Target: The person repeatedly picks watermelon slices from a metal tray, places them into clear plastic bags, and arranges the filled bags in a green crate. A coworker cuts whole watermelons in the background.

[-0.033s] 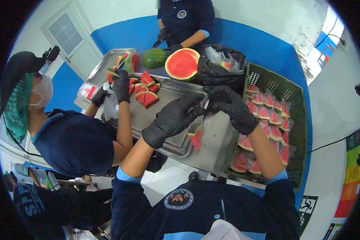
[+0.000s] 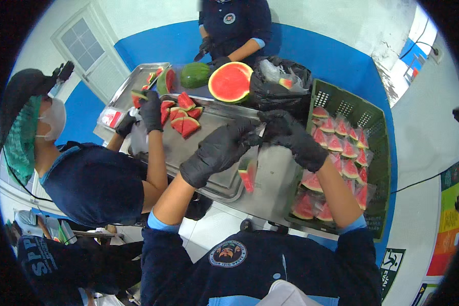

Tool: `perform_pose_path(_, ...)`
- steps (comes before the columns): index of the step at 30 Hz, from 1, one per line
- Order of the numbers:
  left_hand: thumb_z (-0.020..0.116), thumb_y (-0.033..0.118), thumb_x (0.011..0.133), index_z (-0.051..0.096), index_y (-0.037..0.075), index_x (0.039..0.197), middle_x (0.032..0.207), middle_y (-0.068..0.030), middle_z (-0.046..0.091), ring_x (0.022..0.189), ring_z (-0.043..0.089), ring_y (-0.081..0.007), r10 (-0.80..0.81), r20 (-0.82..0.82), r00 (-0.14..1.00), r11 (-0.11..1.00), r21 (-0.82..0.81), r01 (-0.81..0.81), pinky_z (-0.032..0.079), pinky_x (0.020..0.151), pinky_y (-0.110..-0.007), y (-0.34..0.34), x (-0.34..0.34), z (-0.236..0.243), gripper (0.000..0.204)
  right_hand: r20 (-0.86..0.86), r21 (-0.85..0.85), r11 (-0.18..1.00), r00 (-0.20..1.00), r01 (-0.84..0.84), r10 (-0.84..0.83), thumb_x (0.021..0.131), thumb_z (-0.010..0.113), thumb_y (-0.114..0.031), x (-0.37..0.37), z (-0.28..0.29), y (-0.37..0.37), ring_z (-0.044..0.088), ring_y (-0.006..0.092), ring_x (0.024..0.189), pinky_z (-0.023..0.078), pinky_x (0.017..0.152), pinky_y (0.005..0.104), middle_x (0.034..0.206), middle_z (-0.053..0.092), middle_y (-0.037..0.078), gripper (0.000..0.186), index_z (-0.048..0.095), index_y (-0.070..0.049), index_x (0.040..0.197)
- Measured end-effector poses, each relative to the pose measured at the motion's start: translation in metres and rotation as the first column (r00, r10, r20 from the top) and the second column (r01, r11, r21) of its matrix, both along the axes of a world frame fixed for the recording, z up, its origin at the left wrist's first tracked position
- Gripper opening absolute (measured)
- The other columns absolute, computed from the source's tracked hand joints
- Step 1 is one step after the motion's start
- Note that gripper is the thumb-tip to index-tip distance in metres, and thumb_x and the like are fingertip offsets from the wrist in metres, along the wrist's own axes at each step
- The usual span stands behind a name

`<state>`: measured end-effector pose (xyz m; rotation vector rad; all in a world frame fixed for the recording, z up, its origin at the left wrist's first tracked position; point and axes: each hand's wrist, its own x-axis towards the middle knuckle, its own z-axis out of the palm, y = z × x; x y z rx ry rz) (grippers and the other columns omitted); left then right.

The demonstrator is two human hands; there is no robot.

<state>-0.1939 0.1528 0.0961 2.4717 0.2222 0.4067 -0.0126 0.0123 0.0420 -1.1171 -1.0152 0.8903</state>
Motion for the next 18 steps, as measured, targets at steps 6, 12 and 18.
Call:
perform_pose_path(6, 0.063, 0.009, 0.085, 0.054, 0.003, 0.110, 0.102, -0.0123, 0.060, 0.093, 0.061, -0.0225, -0.145, 0.139, 0.980, 0.977, -0.135, 0.164, 0.048, 0.082, -0.036, -0.007, 0.010, 0.043, 0.027, 0.047, -0.260, 0.953, 0.984, -0.152, 0.170, 0.076, 0.074, -0.019, -0.013, -0.022, -0.009, 0.052, 0.0186, 0.104, 0.045, 0.088, 0.0334, 0.117, 0.057, 0.012, 0.057, 0.050, -0.003, 0.126)
perform_pose_path(12, 0.070, 0.010, 0.081, 0.050, 0.005, 0.127, 0.123, -0.0096, 0.055, 0.107, 0.054, -0.0162, -0.068, 0.247, 0.967, 0.737, -0.641, 0.216, 0.044, 0.095, -0.032, -0.009, 0.027, 0.034, 0.050, 0.215, -0.318, 0.948, 0.976, 0.027, 0.044, 0.081, 0.070, -0.022, -0.008, 0.001, -0.037, 0.052, 0.0173, 0.103, 0.040, 0.092, 0.0306, 0.112, 0.061, 0.010, 0.043, 0.060, -0.001, 0.118)
perform_pose_path(18, 0.054, 0.016, 0.093, 0.049, 0.005, 0.130, 0.129, -0.0100, 0.054, 0.117, 0.050, -0.0200, -0.083, -0.179, 0.980, 0.872, -0.490, -0.016, 0.039, 0.101, -0.034, -0.032, 0.058, 0.015, 0.039, 0.104, -0.280, 0.951, 0.989, 0.128, -0.103, 0.080, 0.067, -0.020, 0.002, 0.000, -0.074, 0.054, 0.0259, 0.110, 0.038, 0.100, 0.0338, 0.115, 0.060, 0.017, 0.041, 0.061, -0.002, 0.116)
